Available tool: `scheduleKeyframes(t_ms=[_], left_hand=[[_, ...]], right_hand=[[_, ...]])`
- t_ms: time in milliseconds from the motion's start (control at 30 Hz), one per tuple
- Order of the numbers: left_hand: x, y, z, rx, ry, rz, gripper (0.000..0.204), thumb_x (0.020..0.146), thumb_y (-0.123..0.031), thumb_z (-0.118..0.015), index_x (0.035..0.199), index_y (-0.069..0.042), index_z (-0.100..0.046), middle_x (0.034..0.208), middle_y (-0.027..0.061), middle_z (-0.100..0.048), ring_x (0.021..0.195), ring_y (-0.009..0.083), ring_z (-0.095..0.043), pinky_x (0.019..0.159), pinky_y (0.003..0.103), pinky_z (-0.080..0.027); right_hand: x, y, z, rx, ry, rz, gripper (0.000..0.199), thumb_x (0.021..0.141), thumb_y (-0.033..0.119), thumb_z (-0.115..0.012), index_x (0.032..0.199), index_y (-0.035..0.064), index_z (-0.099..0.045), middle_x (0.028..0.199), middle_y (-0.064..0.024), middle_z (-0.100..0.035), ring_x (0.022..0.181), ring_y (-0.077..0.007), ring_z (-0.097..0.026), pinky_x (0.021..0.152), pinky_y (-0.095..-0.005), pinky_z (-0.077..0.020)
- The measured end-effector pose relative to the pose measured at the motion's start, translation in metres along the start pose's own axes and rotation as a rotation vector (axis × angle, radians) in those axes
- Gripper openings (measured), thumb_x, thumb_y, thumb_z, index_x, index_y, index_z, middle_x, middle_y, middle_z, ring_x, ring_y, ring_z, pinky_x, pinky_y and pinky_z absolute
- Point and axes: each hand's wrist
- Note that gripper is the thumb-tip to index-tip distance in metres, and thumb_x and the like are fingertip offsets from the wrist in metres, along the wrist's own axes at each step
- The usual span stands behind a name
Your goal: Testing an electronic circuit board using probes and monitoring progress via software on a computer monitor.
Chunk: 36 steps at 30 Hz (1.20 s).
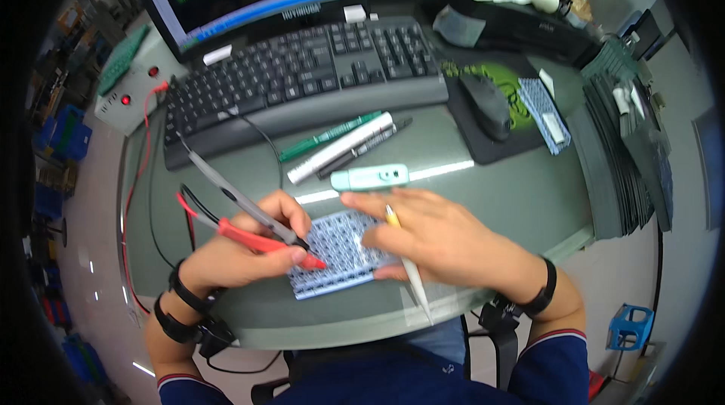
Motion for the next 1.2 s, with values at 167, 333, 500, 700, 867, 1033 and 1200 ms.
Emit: scheduleKeyframes(t_ms=[167, 333, 500, 700, 867, 1033, 1200], left_hand=[[-0.002, 0.003, 0.002, 0.065, 0.05, 0.055, 0.022, 0.087, -0.012, -0.063, 0.102, -0.008, -0.049, 0.099, -0.003, -0.049, 0.092, 0.0037, -0.047, 0.08, 0.022, -0.04], [-0.002, 0.004, 0.0, 0.121, 0.046, 0.013, 0.023, 0.086, -0.018, -0.064, 0.098, -0.006, -0.047, 0.086, -0.0025, -0.047, 0.082, 0.0056, -0.047, 0.071, 0.022, -0.04], [0.002, 0.003, -0.001, 0.261, 0.04, -0.056, 0.024, 0.086, -0.017, -0.062, 0.101, -0.004, -0.048, 0.089, 0.0023, -0.054, 0.082, 0.0102, -0.055, 0.073, 0.027, -0.045], [-0.004, 0.001, -0.005, 0.167, 0.034, 0.076, 0.026, 0.085, -0.015, -0.061, 0.108, -0.003, -0.056, 0.089, -0.0007, -0.052, 0.082, 0.0063, -0.051, 0.068, 0.022, -0.043], [0.001, 0.011, -0.001, 0.048, 0.076, -0.021, 0.029, 0.088, -0.016, -0.062, 0.106, -0.005, -0.043, 0.091, -0.0008, -0.052, 0.083, 0.0052, -0.053, 0.071, 0.021, -0.043], [0.002, 0.014, 0.001, -0.104, 0.041, -0.041, 0.022, 0.088, -0.006, -0.059, 0.1, -0.006, -0.04, 0.091, 0.0008, -0.051, 0.087, 0.0077, -0.059, 0.075, 0.024, -0.049], [0.005, 0.018, -0.002, -0.132, 0.036, -0.044, 0.021, 0.087, -0.001, -0.058, 0.095, -0.006, -0.039, 0.092, 0.0008, -0.048, 0.084, 0.0074, -0.059, 0.073, 0.024, -0.05]], right_hand=[[0.002, 0.025, 0.013, -0.296, -0.096, -0.064, 0.026, 0.078, 0.023, -0.071, 0.095, 0.0082, -0.059, 0.12, -0.0087, -0.063, 0.078, -0.0223, -0.066, 0.075, -0.0358, -0.0523], [0.035, 0.023, 0.005, -0.187, -0.112, -0.105, 0.027, 0.084, 0.025, -0.067, 0.107, 0.0112, -0.06, 0.075, -0.0065, -0.068, 0.062, -0.0234, -0.064, 0.056, -0.0357, -0.047], [0.073, 0.019, -0.009, 0.208, -0.067, -0.267, 0.033, 0.087, 0.035, -0.066, 0.108, 0.0102, -0.06, 0.069, -0.0081, -0.066, 0.065, -0.0286, -0.065, 0.055, -0.0363, -0.0471], [0.07, 0.019, -0.016, 0.418, -0.048, -0.225, 0.023, 0.088, 0.023, -0.065, 0.103, 0.0078, -0.056, 0.069, -0.0106, -0.064, 0.062, -0.0271, -0.065, 0.056, -0.0349, -0.0477], [0.043, 0.013, -0.012, 0.464, -0.19, -0.319, 0.02, 0.095, 0.02, -0.055, 0.1, 0.0025, -0.047, 0.065, -0.0086, -0.06, 0.054, -0.0211, -0.059, 0.053, -0.0319, -0.0466], [0.017, 0.014, -0.001, 0.925, -0.113, -0.569, 0.016, 0.091, 0.014, -0.06, 0.092, 0.0046, -0.048, 0.069, -0.0041, -0.061, 0.061, -0.0089, -0.061, 0.054, -0.0222, -0.0476], [0.004, 0.011, -0.005, 1.047, -0.091, -0.679, 0.02, 0.087, 0.013, -0.066, 0.085, 0.0053, -0.047, 0.072, -0.0027, -0.06, 0.066, -0.0078, -0.063, 0.056, -0.0209, -0.047]])
Point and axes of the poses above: each hand's wrist, its own x-axis towards the middle knuckle, its own z-axis out of the back of the hand, y = z × x
